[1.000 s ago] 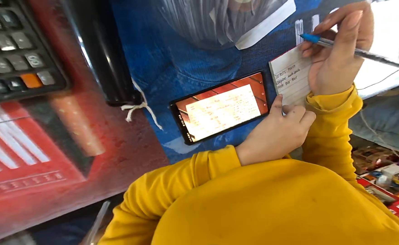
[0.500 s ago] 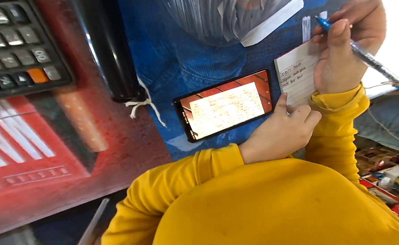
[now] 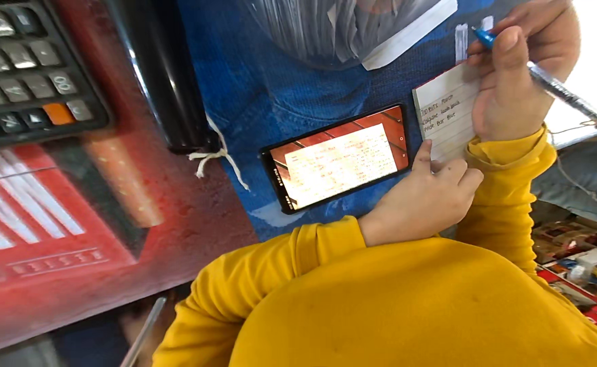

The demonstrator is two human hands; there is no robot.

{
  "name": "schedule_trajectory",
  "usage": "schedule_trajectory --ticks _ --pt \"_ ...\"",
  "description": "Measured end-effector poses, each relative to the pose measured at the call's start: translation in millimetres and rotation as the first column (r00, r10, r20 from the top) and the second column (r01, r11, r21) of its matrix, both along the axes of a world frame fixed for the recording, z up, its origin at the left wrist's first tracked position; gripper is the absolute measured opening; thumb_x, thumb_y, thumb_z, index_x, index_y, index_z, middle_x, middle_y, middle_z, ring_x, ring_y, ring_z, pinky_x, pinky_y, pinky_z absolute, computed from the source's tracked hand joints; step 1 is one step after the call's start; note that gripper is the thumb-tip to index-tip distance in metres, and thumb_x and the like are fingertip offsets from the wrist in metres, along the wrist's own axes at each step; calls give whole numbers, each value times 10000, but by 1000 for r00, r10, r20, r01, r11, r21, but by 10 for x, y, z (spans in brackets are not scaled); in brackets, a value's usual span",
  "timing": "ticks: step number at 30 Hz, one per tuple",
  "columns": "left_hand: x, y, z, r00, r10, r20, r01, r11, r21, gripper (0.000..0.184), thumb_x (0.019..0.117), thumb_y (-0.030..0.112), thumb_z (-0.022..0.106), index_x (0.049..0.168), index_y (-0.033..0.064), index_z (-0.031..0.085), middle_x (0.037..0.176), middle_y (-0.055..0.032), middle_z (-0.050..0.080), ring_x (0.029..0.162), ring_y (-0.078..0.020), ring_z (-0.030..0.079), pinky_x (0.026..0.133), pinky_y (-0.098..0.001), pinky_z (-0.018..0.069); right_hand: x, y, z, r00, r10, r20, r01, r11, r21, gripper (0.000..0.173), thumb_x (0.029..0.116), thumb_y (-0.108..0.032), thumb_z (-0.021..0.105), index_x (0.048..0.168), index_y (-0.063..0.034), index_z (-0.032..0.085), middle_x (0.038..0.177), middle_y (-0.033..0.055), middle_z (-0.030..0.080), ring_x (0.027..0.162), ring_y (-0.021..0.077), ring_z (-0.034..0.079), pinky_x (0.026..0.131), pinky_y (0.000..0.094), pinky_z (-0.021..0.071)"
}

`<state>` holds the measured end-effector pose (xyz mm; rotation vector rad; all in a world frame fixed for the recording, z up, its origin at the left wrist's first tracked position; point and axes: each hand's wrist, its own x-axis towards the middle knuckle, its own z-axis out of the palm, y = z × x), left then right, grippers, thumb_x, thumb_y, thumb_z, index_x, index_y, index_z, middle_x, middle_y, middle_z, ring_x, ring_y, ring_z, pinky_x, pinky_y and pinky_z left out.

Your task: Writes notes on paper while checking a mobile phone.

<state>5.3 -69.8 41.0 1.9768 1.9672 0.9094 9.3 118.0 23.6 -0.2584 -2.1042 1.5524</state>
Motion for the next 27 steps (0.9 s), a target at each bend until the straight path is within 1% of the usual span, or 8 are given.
schedule_trajectory --ticks 13,17,18,20,22,23,25,27 --pt "-7 4 2 1000 -2 19 1 1000 4 161 946 -26 578 985 25 726 970 -103 691 988 -276 693 1036 -583 441 -7 9 9 1000 -8 12 8 1000 5 91 987 -117 636 950 -200 634 958 -137 675 850 13 683 754 208 602" --pt "1 -8 -1 999 -10 52 10 1000 -3 163 945 -31 579 987 25 726 994 -106 701 1014 -292 692 1061 -600 407 15 11 8 999 41 -11 -41 999 6 87 1005 -142 603 965 -211 636 976 -144 670 858 10 673 750 211 598" --pt "5 -13 -7 999 -13 48 13 1000 5 155 942 -26 586 961 34 727 996 -99 702 1009 -289 691 1058 -603 406 40 -8 33 998 64 -30 -65 998 -14 113 1024 -160 562 963 -218 638 966 -145 671 839 8 673 727 206 592" --pt "9 -13 -18 999 -4 41 3 1000 25 149 931 -17 601 915 54 731 978 -82 702 982 -276 695 1047 -605 419 101 -91 130 992 122 -38 -125 988 -93 245 1057 -266 500 876 -261 666 891 -159 682 734 -12 657 622 176 564" --pt "15 -9 -20 999 3 40 -4 999 35 144 920 -18 614 882 57 731 923 -80 712 865 -269 717 1030 -619 438 164 -176 193 982 191 -3 -189 967 -170 404 1081 -394 458 755 -267 660 764 -173 660 601 -40 623 508 144 534" --pt "19 -11 -21 999 -1 33 0 999 33 144 920 -20 612 873 56 724 897 -80 709 786 -263 713 1016 -626 445 184 -224 210 980 194 39 -184 966 -181 460 1093 -413 422 704 -268 620 702 -182 629 546 -54 590 471 129 509" --pt "23 -23 -22 999 -9 32 8 1000 20 142 925 -20 607 881 52 722 868 -82 697 709 -257 695 1010 -633 447 169 -329 212 987 125 98 -109 981 -158 498 1105 -342 388 640 -266 548 605 -190 566 468 -70 520 418 112 445" --pt "16 -24 -20 1000 -7 30 6 1000 18 147 930 -18 598 867 50 712 842 -85 688 668 -252 678 1013 -638 440 127 -390 181 993 63 96 -51 991 -122 475 1097 -270 431 633 -266 532 565 -197 536 448 -79 492 407 108 414"
